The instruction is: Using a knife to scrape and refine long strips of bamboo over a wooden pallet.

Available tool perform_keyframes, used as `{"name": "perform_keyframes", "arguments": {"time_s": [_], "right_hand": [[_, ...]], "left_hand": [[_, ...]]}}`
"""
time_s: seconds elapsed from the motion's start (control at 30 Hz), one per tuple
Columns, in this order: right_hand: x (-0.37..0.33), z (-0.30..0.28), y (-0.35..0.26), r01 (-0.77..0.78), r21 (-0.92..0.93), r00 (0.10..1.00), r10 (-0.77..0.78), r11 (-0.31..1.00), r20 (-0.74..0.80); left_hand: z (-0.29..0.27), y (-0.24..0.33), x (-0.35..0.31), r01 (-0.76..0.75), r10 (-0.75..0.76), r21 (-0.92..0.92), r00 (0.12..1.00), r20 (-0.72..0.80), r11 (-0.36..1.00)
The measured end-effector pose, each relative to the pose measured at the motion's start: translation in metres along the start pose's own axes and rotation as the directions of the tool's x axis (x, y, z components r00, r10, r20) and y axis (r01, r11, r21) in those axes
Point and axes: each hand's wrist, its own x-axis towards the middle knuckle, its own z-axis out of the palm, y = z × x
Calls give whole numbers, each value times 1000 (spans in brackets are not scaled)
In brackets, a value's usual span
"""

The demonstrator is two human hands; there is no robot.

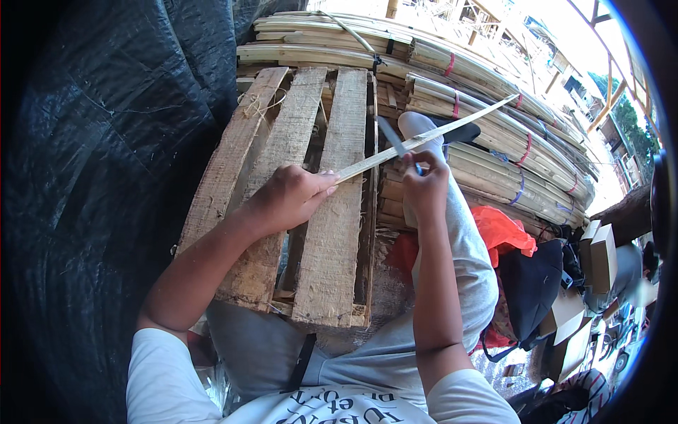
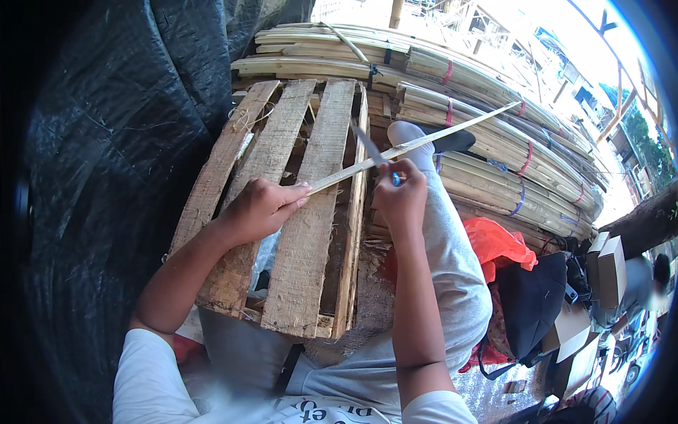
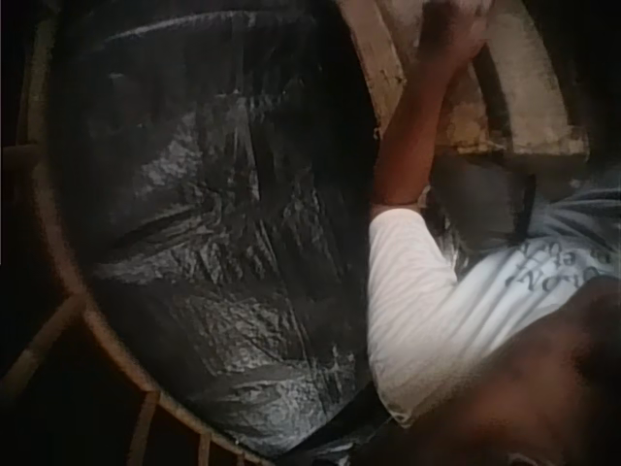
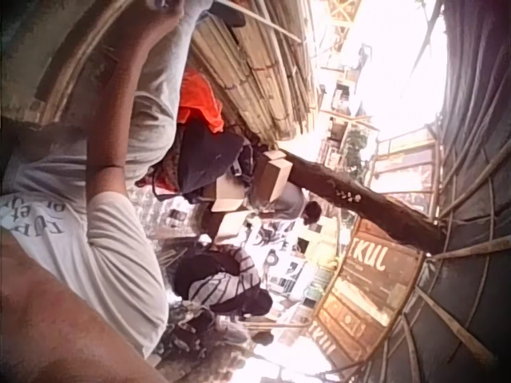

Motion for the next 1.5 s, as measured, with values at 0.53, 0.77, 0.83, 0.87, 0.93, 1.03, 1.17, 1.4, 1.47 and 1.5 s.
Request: {"name": "perform_keyframes", "arguments": {"time_s": [0.53,0.77,0.83,0.87,0.93,1.03,1.17,1.4,1.47,1.5], "right_hand": [[-8,1,-4,33,-34,999,-32,999,21],[-29,16,-8,188,-129,982,-186,974,30],[-9,-1,-4,48,-70,999,-47,996,21],[2,-5,-3,63,-99,997,-66,993,-33],[-9,1,-13,30,-147,997,-40,989,-62],[-39,24,-16,311,-269,941,-335,912,-46],[-1,-10,-13,7,-104,998,-13,995,-54],[-15,4,-11,117,-88,980,-101,989,170],[5,-11,-3,111,-131,994,-112,985,1],[-2,-8,-9,91,-155,996,-94,984,-7]], "left_hand": [[-6,2,0,74,-74,-6,996,56,997],[6,-9,-3,-111,114,28,988,-107,993],[3,-6,-1,-50,49,-7,998,-43,999],[3,-5,-2,-46,45,-6,998,-42,999],[7,-5,1,-93,95,25,992,-80,995],[2,0,-1,17,-17,11,1000,-3,1000],[-3,5,1,80,-79,-6,996,48,997],[1,-3,-1,-8,8,38,1000,-1,999],[2,-1,1,-16,16,13,1000,3,1000],[0,4,1,-8,8,24,1000,8,1000]]}}
